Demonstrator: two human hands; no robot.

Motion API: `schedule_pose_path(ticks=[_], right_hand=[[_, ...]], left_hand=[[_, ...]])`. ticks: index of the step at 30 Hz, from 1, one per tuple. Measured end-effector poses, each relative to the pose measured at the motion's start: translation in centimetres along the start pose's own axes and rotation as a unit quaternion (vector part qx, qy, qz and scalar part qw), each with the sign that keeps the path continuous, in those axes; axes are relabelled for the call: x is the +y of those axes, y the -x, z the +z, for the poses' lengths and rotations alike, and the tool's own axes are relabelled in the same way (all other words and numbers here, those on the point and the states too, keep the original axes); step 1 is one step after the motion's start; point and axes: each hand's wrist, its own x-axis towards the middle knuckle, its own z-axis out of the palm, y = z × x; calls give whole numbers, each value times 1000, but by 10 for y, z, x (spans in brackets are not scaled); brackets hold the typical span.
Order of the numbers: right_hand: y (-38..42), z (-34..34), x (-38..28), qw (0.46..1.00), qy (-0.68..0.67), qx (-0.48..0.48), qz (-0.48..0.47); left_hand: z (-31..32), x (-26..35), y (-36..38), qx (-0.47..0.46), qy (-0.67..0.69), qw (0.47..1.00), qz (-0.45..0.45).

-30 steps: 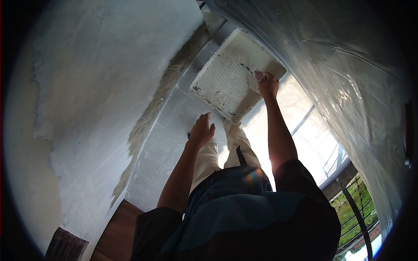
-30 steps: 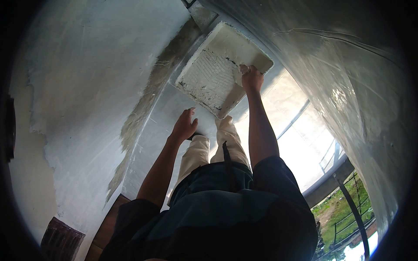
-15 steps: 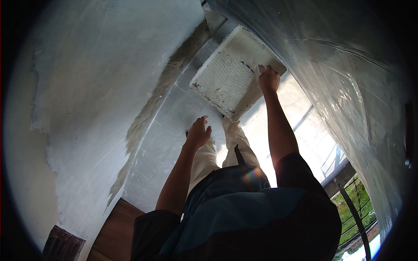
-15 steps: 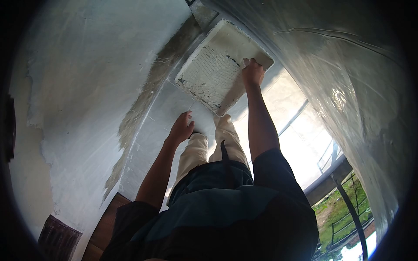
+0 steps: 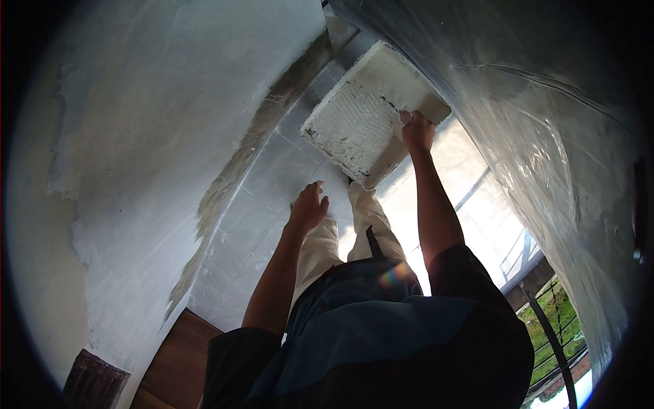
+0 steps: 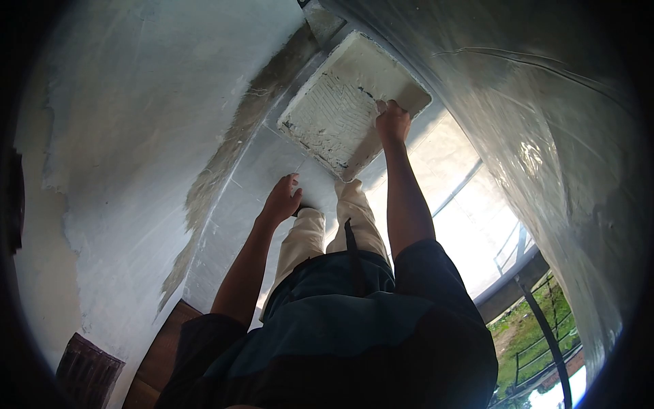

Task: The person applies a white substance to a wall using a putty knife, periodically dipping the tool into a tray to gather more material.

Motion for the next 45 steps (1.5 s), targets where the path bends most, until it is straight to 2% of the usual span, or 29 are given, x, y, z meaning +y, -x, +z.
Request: schedule_pose_path(ticks=[4,7,9,13,15,16,18,19,21,22,26,27,31,36,39,40,42,44,45], right_hand=[[0,-2,1,999,-8,-46,5],[5,6,6,998,-43,-18,-43],[7,8,10,994,-57,-68,-67],[11,11,16,990,-84,-73,-90],[14,-1,10,959,-203,-193,36],[15,-4,10,960,-205,-190,32],[19,-10,9,880,-395,-252,81],[22,-16,1,880,-398,-250,73],[30,-31,-22,804,-520,-272,97],[32,-37,-35,802,-524,-273,83],[47,-58,-109,708,-620,-327,86],[45,-52,-116,677,-627,-382,58],[67,-64,-200,639,-643,-422,7],[103,-94,-294,644,-641,-410,-77],[119,-109,-337,739,-564,-254,-267],[127,-120,-350,736,-566,-250,-274],[144,-144,-373,804,-483,-177,-299],[156,-153,-390,814,-457,-151,-326],[162,-153,-400,791,-473,-68,-382]], left_hand=[[0,-6,3,3,1,1000,-3],[-1,-10,7,2,-7,1000,-4],[-2,-12,11,-1,-2,1000,-13],[-7,-13,16,-2,4,1000,-29],[-10,-14,19,4,5,999,-31],[-11,-15,20,7,8,999,-33],[-16,-19,22,15,9,1000,-23],[-20,-19,23,20,12,1000,-16],[-31,-15,27,42,12,999,-10],[-40,-13,29,57,12,998,-7],[-76,-14,40,142,-8,990,23],[-86,-17,42,170,-12,985,35],[-136,-25,59,273,-19,959,66],[-194,-26,92,373,8,923,92],[-221,-23,109,413,1,905,106],[-227,-21,114,419,-2,901,111],[-240,-16,123,426,19,895,131],[-246,-13,129,441,11,885,148],[-249,-12,132,432,25,890,146]])
